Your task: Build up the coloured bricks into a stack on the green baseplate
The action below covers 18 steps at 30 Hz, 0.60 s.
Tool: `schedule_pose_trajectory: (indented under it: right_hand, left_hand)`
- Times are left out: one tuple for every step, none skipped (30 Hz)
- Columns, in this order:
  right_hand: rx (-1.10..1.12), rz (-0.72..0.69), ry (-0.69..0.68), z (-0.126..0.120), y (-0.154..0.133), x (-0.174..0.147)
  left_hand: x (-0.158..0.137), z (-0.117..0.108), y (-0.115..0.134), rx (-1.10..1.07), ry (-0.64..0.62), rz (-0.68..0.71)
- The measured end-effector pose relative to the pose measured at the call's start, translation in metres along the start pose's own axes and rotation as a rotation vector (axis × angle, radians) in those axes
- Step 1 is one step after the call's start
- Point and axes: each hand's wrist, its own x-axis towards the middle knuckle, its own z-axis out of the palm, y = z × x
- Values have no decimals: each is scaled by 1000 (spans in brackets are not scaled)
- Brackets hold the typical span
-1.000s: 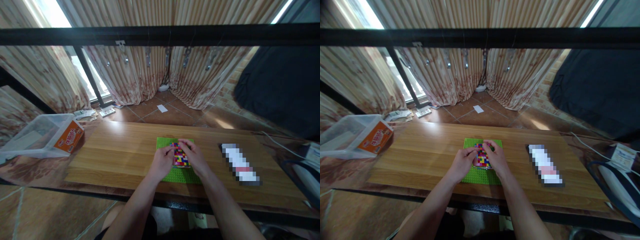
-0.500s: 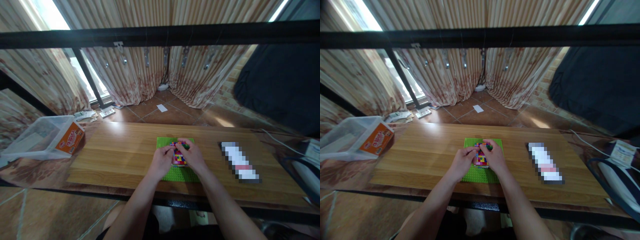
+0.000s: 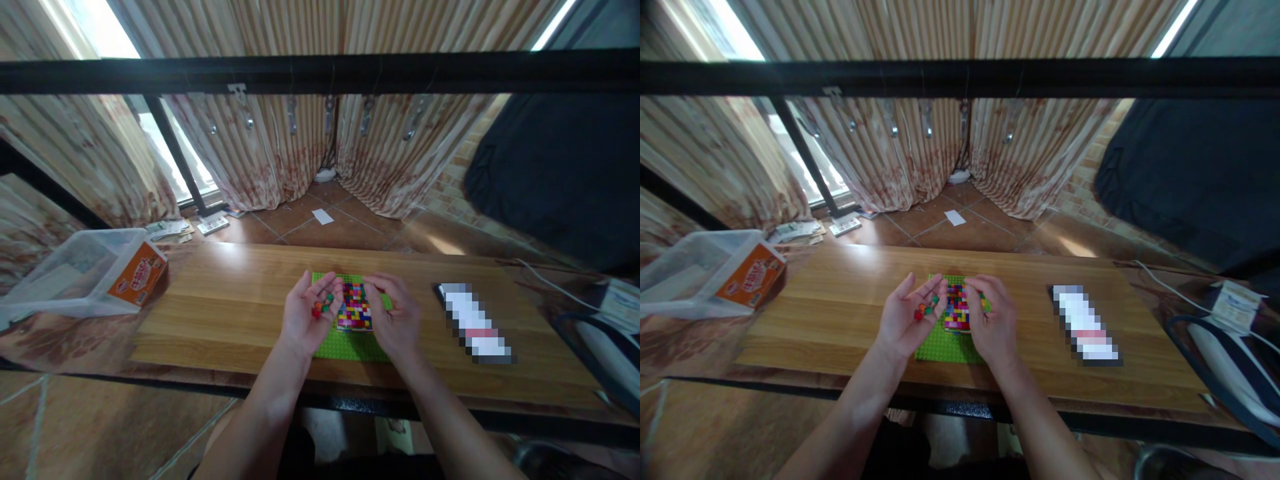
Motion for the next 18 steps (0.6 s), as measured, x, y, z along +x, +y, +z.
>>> schedule_pose_trajectory:
  right_hand:
    - [21, -9, -28, 0, -3, -1]
    - [41, -14, -59, 0, -4, -3]
    - [60, -18, -94, 1, -6, -4]
    - [76, -20, -129, 2, -7, -6]
    - [89, -24, -158, 3, -7, -7]
    - [95, -28, -183, 4, -7, -8]
    - [95, -33, -202, 5, -7, -9]
    - [87, -36, -220, 6, -6, -9]
    - [72, -35, -236, 6, -6, -10]
    - [55, -31, -251, 7, -5, -10]
    - [35, -26, -263, 8, -5, -10]
    - [19, -21, -274, 8, -4, -10]
    - [6, -18, -284, 9, -4, -10]
    - [-1, -14, -291, 10, -4, -10]
    - [-3, -10, -293, 10, -4, -10]
    - [-1, -2, -292, 10, -4, -10]
    - [4, 10, -285, 10, -4, -10]
    - [11, 27, -271, 10, -3, -9]
  left_hand:
    - [-1, 1, -1, -2, -10, -6]
    - [-1, 1, -2, -1, -26, -15]
    - [-1, 2, -3, 3, -46, -26]
    - [-2, 2, -3, 8, -66, -37]
    - [-2, 1, -4, 17, -85, -48]
    - [-2, 1, -4, 26, -102, -57]
    - [-2, 0, -4, 37, -118, -66]
    - [-2, 0, -4, 50, -132, -72]
    - [-2, -1, -4, 64, -143, -74]
    - [-2, -1, -4, 78, -152, -75]
    - [-2, -2, -4, 92, -158, -74]
    - [-2, -2, -4, 106, -162, -73]
    - [-2, -2, -5, 120, -164, -70]
    - [-2, -1, -5, 134, -165, -68]
    - [-2, -1, -6, 146, -165, -66]
    - [-2, -1, -6, 157, -163, -61]
    - [-2, -1, -6, 164, -156, -52]
    - [-2, -1, -6, 172, -140, -37]
